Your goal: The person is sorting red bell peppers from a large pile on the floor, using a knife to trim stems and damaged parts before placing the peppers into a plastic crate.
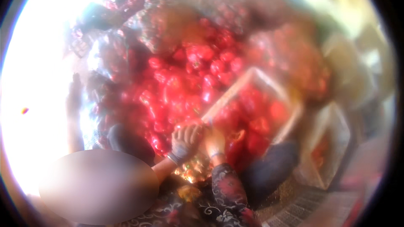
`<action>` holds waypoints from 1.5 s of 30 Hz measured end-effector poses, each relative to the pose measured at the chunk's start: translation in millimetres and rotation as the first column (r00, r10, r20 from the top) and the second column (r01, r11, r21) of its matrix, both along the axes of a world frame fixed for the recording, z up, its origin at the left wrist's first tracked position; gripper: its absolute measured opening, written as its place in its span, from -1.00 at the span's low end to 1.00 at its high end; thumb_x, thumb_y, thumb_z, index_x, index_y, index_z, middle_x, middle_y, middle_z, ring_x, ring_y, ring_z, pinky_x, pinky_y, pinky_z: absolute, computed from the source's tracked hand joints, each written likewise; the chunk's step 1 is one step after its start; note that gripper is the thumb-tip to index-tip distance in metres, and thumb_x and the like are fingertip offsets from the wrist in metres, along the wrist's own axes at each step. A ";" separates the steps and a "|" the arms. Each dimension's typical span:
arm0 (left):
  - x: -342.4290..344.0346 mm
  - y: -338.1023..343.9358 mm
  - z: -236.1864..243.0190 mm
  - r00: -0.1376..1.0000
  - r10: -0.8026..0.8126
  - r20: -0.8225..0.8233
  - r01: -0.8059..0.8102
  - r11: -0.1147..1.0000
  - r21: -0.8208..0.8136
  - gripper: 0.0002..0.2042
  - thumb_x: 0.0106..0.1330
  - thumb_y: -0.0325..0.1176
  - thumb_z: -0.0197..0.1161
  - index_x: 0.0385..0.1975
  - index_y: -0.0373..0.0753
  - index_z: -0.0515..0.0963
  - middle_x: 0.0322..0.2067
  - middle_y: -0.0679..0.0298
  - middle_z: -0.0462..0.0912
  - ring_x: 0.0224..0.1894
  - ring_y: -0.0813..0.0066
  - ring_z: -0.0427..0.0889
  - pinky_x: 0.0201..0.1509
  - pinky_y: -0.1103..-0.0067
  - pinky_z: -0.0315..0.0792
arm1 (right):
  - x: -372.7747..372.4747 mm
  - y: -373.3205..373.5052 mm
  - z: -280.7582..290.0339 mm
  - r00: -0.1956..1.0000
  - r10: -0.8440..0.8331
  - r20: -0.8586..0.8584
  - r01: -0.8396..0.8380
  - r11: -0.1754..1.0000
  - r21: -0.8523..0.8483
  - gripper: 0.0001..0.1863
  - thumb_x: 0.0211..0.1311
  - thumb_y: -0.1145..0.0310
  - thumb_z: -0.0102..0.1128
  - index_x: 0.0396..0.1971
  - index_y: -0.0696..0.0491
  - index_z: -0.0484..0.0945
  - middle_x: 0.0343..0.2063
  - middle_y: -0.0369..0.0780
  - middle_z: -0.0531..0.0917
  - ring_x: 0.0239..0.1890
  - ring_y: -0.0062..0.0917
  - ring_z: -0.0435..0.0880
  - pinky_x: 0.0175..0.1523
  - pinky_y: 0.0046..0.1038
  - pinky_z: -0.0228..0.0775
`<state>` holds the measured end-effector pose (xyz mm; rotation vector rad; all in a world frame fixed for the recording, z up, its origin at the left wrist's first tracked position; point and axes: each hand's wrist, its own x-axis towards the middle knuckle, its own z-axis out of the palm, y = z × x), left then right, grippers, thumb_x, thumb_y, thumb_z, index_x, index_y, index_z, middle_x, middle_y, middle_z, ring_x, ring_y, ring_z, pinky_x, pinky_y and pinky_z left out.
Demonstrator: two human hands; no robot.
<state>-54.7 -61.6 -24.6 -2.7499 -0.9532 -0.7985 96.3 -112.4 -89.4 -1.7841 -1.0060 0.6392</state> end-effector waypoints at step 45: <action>41.4 77.5 -34.8 0.907 0.398 -0.140 -0.400 0.707 -0.583 -0.73 0.47 -0.14 -0.07 -0.16 -0.05 0.58 -0.38 0.12 0.70 -0.37 0.02 0.69 -0.29 0.15 0.51 | -36.4 4.2 -1.4 0.899 -0.365 -0.243 0.267 0.896 -0.356 -0.55 0.39 0.07 0.11 -0.11 0.20 0.62 -0.29 0.14 0.66 -0.28 0.06 0.62 -0.18 -0.06 0.43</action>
